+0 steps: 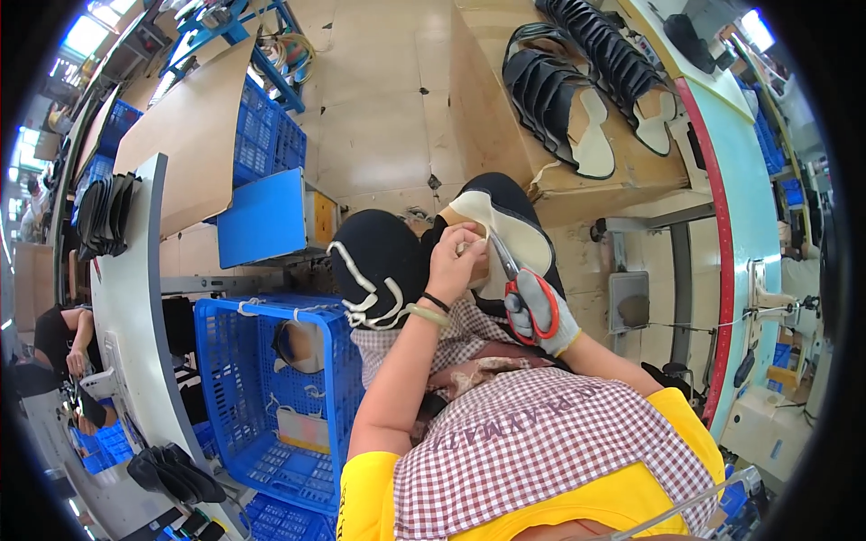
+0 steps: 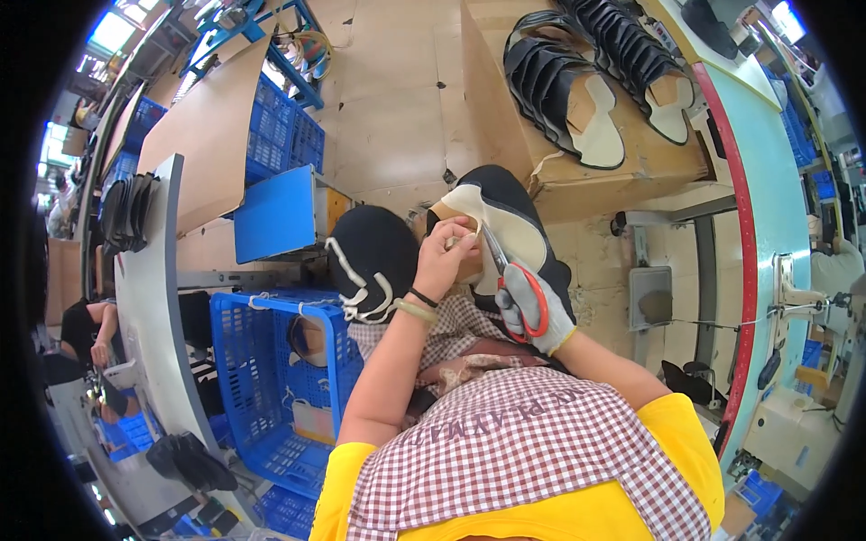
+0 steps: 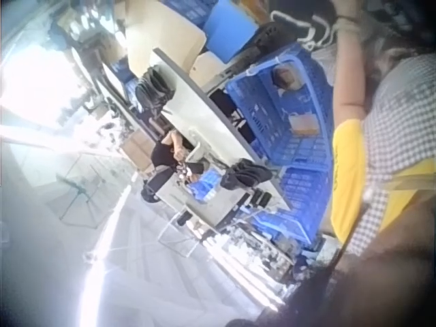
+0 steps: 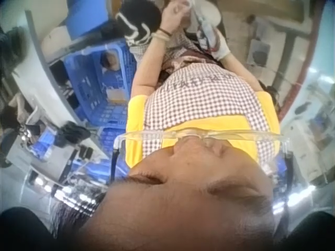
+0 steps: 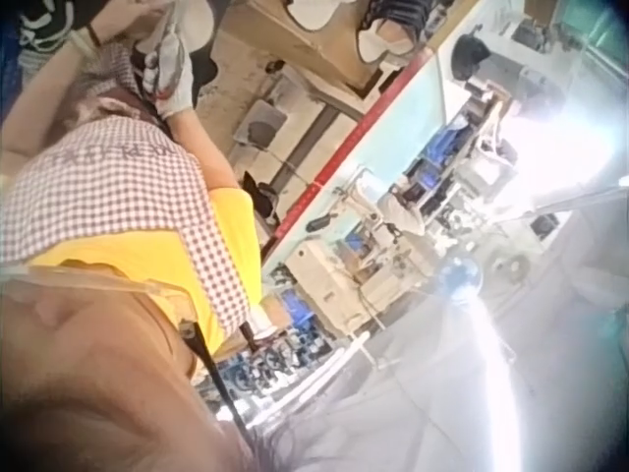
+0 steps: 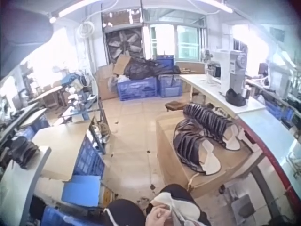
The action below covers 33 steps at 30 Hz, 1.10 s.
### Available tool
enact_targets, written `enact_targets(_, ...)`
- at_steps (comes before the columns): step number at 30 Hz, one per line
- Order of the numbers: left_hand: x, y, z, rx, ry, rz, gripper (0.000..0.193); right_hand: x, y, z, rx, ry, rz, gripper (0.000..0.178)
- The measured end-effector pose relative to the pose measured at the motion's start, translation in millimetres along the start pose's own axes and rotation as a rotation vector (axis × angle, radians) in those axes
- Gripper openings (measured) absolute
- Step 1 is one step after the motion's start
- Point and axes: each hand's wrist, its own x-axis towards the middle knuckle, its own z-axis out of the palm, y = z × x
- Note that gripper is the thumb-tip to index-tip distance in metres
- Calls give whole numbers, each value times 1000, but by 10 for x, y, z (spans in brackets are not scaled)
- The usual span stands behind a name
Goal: Trimming excess material from a shoe component using scissors.
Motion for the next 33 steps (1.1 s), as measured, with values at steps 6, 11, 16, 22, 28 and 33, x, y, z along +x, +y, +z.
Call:
enact_targets(6,-13,67,-138,249,-42,69,11,23,-114,19,-109,-65,-14,25)
enact_targets(11,-183,98,-106,227,43,68,12,100,-277,-1,-208,-59,53,25)
enact_targets(16,-265,43,-100,102,76,47,12,122,-400,-16,-275,-113,118,25)
enact_targets(22,-282,69,-153,-21,24,18,12,170,-604,80,-420,-139,112,27)
enact_targets(28,-358,105,-161,-76,-56,27,11,338,-653,70,-422,-158,138,31)
enact_targets(33,-371,123,-236,-227,-169,-3,9,384,-645,146,-356,-109,181,36)
